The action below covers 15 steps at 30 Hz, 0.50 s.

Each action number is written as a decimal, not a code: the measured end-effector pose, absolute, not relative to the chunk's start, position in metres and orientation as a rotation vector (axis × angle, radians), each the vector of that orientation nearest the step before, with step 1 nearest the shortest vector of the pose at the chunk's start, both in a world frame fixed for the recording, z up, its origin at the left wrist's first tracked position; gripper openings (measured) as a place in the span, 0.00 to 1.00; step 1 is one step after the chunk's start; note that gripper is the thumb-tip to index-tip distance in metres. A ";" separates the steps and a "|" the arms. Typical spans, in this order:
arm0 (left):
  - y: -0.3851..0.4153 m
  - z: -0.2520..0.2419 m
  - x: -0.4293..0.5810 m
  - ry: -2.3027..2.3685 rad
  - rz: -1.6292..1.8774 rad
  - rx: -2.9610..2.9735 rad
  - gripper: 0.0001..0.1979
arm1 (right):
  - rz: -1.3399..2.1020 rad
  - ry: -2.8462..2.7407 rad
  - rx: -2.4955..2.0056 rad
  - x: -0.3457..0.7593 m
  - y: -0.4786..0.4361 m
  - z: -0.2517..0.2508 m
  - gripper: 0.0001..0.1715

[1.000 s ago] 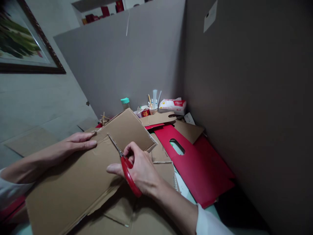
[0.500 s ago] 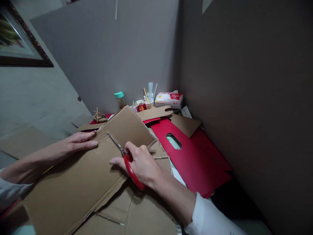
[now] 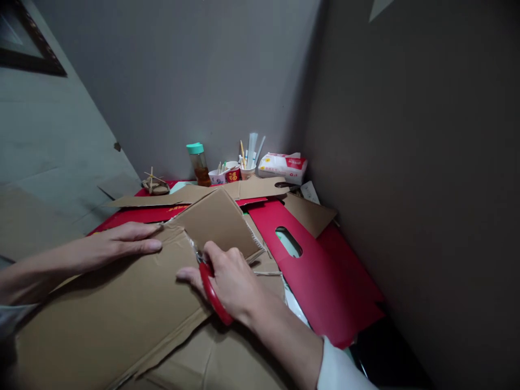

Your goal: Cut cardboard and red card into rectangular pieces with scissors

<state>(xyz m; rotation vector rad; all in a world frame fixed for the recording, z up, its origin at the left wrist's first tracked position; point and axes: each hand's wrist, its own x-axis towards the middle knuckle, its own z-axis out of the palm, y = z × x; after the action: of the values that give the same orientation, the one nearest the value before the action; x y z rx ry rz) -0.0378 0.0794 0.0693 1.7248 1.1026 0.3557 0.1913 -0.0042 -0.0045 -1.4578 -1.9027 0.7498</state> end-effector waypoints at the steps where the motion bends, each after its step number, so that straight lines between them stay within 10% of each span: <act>1: 0.079 0.069 -0.038 1.080 0.306 1.682 0.16 | 0.789 -1.900 -1.455 0.193 -0.005 -0.002 0.26; 15: 0.088 0.061 -0.038 0.778 0.507 1.271 0.31 | 0.890 -1.858 -1.427 0.213 -0.012 0.032 0.28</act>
<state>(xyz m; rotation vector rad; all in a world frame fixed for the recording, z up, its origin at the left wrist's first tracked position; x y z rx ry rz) -0.0380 0.0884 0.0612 1.2714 0.7785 0.5066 0.2130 -0.0123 0.0321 -1.4268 -1.8583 0.8904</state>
